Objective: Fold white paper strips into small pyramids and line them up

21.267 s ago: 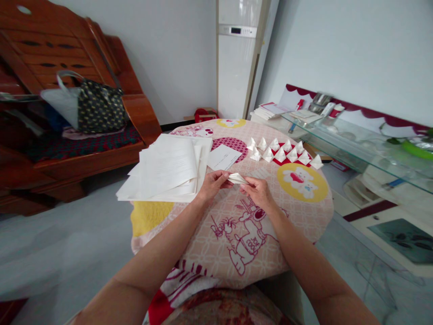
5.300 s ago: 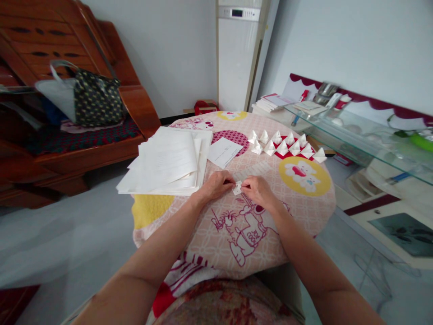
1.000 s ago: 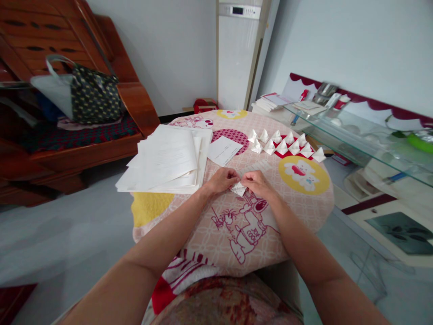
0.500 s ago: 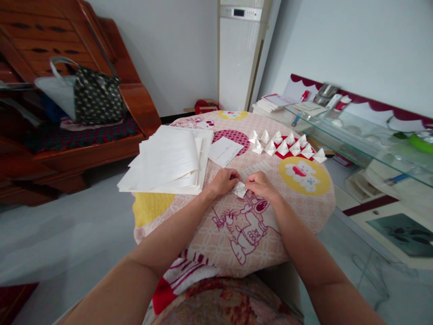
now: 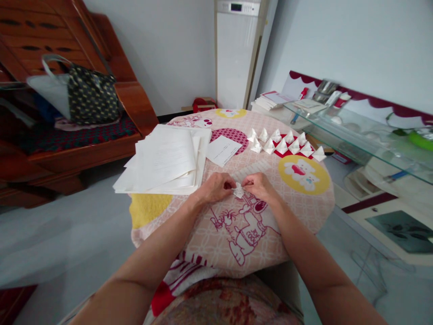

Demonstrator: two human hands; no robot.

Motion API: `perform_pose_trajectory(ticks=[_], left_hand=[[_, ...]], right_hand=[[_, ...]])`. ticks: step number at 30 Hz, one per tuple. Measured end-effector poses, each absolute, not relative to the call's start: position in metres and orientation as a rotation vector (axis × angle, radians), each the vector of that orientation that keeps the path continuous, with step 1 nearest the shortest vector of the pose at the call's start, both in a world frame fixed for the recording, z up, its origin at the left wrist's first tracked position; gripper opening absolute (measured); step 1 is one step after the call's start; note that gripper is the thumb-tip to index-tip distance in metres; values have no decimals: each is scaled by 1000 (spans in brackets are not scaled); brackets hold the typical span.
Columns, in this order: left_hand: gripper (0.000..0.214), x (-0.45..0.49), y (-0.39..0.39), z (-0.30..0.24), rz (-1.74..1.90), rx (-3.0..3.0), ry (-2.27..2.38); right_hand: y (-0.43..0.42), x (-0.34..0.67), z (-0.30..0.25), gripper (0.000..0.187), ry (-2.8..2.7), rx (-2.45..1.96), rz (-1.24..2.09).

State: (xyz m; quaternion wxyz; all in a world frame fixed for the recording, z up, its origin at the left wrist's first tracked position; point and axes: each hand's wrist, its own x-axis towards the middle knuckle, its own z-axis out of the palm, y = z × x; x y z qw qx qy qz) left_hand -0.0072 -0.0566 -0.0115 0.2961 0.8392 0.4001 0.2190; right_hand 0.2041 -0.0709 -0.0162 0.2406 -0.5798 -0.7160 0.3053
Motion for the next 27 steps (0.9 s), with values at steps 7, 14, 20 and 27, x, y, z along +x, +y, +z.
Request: perform_pose_trajectory(ticks=[7,14,20,27], left_hand=[[9,-2,-62,-11,580,2351,1091],[13,-1,-58,-13,549,2342,1148],[21,1,-56,-12,411,2309,1319],[28,10,-55,-9,231,2290,1564]], right_hand=[[-79,213,-2,21,-2077,-1502,939],[-79,209,-3,12,-2124,-1499,858],[-75,204,-8,15,-2067,-1619,785],[-73,192,1,17,-2043,-1873,725]])
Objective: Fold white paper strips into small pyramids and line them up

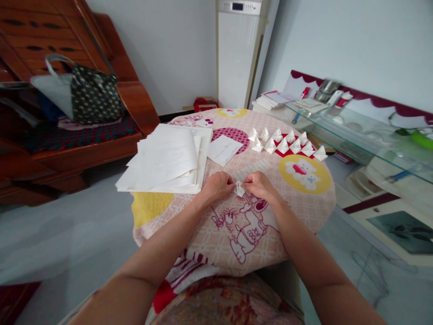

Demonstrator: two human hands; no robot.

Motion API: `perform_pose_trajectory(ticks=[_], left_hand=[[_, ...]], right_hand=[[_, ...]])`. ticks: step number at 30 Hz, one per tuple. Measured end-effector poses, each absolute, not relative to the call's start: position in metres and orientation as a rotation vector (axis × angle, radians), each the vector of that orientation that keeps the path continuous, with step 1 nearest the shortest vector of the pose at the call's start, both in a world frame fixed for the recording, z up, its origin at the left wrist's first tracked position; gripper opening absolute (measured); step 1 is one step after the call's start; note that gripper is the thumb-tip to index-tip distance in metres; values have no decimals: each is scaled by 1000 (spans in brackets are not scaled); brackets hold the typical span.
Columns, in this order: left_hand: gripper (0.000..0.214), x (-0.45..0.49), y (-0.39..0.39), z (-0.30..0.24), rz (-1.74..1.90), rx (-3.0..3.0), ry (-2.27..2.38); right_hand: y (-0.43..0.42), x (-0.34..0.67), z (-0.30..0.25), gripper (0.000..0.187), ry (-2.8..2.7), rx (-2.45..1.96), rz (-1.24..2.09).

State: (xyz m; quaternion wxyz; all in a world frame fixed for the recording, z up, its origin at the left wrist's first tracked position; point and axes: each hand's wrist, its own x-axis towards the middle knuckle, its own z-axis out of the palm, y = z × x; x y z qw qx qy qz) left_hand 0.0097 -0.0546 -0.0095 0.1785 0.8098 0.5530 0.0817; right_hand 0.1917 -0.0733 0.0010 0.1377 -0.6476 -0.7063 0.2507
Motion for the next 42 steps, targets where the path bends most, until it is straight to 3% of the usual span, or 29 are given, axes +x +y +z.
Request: perform_pose_trajectory(ticks=[21,32,42], left_hand=[[14,15,-50,-5,390,2080,1554],[19,10,-44,-20,582,1735,1209],[17,4,-52,-2,540,1549,974]], right_hand=[[-69,192,-9,12,-1997,-1888,659],[-73,208,-6,8,-1757,-1577,1228],[-76,213,-1,14,-1466,-1435,1430]])
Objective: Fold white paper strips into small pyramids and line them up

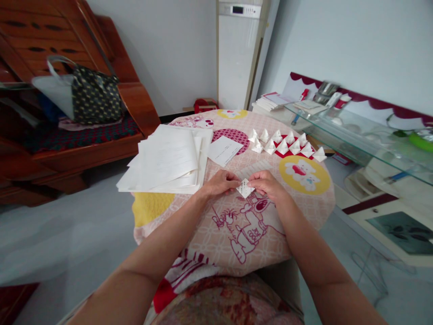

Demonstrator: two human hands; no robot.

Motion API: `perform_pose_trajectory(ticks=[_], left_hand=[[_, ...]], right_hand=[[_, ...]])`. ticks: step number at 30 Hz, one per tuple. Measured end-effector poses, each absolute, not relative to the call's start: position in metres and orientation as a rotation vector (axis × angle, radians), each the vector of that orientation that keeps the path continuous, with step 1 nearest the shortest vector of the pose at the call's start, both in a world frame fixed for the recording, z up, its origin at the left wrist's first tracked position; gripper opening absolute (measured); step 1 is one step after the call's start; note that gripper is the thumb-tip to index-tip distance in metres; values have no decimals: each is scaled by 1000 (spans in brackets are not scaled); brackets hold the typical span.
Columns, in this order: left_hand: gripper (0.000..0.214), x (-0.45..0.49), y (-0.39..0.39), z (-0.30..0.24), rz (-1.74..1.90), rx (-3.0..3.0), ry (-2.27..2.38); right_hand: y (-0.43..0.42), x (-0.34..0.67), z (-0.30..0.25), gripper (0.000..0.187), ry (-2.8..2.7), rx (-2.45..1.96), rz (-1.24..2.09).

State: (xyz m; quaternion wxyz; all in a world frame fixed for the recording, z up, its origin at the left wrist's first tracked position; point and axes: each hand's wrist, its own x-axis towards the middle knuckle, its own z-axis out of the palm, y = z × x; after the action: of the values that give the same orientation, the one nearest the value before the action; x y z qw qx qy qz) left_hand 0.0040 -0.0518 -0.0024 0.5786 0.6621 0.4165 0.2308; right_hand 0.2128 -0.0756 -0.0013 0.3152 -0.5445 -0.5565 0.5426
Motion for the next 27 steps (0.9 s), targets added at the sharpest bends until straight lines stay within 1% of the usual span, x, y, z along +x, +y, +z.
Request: perform_pose_trajectory(ticks=[3,9,17,27], left_hand=[[15,5,-51,-6,501,1565,938],[23,5,-50,-12,541,1588,886],[13,10,-55,-10,562,1585,950],[17,11,-58,-6,541,1564,911]], right_hand=[[-75,212,-4,14,-1433,-1415,1438],[-75,213,-3,16,-1363,-1382,1482],[-75,210,-5,16,-1379,-1361,1513],[-79,209,-1,11,-1363,-1348,1580]])
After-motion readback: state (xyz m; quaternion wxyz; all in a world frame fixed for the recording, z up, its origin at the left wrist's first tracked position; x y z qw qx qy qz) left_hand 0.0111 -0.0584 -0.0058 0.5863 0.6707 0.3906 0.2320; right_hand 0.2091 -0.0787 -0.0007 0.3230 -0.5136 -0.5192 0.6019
